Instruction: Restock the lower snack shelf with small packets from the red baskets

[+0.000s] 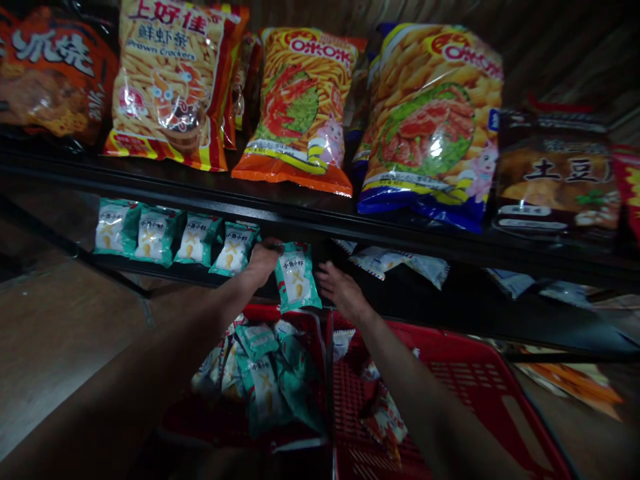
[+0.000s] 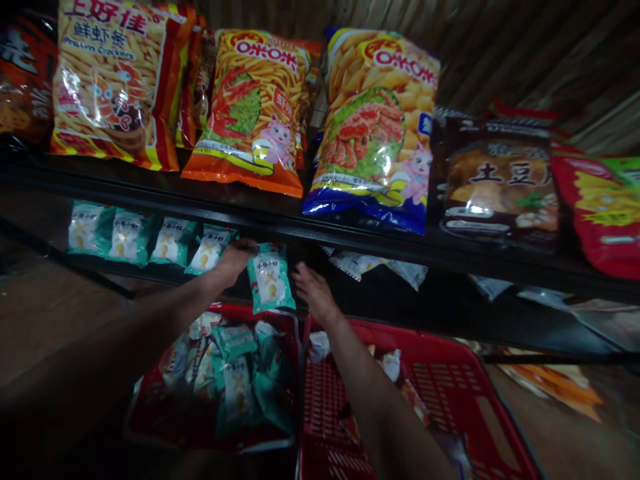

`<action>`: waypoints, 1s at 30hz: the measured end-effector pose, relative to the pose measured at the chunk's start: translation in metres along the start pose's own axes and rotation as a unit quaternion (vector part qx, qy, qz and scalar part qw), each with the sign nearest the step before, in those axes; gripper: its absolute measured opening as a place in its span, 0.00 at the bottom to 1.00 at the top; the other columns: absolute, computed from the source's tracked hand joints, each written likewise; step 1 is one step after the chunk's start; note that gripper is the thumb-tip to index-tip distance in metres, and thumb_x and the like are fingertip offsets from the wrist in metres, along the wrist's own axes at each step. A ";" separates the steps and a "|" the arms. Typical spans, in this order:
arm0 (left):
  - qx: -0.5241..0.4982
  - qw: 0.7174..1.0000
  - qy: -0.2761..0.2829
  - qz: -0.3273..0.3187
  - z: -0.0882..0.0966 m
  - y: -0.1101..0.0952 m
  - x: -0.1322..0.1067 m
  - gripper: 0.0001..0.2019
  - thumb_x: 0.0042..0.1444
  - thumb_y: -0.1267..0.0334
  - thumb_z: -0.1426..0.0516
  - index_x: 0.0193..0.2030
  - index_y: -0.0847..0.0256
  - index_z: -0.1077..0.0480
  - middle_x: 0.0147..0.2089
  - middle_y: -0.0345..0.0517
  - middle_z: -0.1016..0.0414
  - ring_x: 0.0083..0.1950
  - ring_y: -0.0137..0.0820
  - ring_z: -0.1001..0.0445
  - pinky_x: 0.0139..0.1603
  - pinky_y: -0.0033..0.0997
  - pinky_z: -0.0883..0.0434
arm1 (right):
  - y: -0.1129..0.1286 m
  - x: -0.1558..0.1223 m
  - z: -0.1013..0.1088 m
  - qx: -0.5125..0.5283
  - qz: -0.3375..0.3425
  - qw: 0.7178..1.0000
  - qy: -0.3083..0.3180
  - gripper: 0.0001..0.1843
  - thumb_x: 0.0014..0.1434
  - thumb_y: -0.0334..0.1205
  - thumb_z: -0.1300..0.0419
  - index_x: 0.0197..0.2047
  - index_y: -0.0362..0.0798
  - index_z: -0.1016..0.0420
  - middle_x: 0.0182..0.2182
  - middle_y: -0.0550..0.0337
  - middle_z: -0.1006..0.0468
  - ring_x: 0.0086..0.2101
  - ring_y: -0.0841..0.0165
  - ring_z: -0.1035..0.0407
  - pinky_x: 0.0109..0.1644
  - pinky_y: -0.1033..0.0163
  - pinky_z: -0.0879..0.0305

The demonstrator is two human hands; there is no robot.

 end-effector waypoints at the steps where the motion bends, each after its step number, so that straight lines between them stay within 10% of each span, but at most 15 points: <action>1: 0.005 1.000 -0.007 -0.007 -0.003 -0.003 0.006 0.03 0.45 0.73 0.44 0.26 0.62 0.31 0.26 0.39 0.30 0.27 0.26 0.35 0.32 0.25 0.37 | -0.005 -0.006 -0.004 0.039 -0.012 0.999 0.023 0.23 0.53 0.54 0.39 0.48 0.51 0.26 0.44 0.52 0.21 0.43 0.62 0.26 0.45 0.57 0.30; 7: 0.015 1.000 0.007 -0.026 -0.016 -0.011 0.015 0.03 0.46 0.71 0.42 0.30 0.62 0.28 0.33 0.45 0.24 0.34 0.29 0.29 0.40 0.28 0.34 | -0.020 -0.014 -0.015 0.101 -0.007 0.995 0.018 0.20 0.33 0.40 0.28 0.33 0.46 0.22 0.26 0.61 0.20 0.25 0.70 0.28 0.31 0.65 0.32; 13: -0.055 0.992 0.108 0.040 -0.012 0.007 -0.017 0.15 0.47 0.60 0.38 0.42 0.64 0.28 0.41 0.51 0.22 0.40 0.35 0.25 0.43 0.35 0.30 | -0.029 -0.005 -0.022 0.114 0.040 0.991 -0.058 0.16 0.34 0.39 0.31 0.31 0.47 0.23 0.24 0.65 0.21 0.24 0.71 0.29 0.31 0.65 0.33; 24: -0.131 0.965 0.204 0.099 0.003 0.010 -0.064 0.07 0.53 0.70 0.43 0.40 0.64 0.29 0.32 0.44 0.22 0.34 0.30 0.24 0.39 0.31 0.26 | 0.000 -0.041 -0.029 0.184 0.020 0.982 -0.042 0.22 0.36 0.47 0.28 0.35 0.48 0.24 0.26 0.63 0.20 0.26 0.67 0.27 0.29 0.64 0.32; 30: -0.126 0.976 0.121 0.127 0.017 -0.008 -0.112 0.04 0.55 0.67 0.43 0.37 0.64 0.30 0.30 0.43 0.24 0.31 0.29 0.25 0.36 0.29 0.27 | 0.009 -0.076 -0.038 0.231 0.037 0.964 -0.130 0.15 0.37 0.48 0.31 0.27 0.49 0.26 0.18 0.69 0.24 0.20 0.71 0.32 0.27 0.65 0.33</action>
Point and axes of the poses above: each hand's wrist, its own x-axis towards the middle knuckle, its own z-axis out of the back of the hand, y = z × x, the point moved 2 cm from there along x, towards the middle knuckle
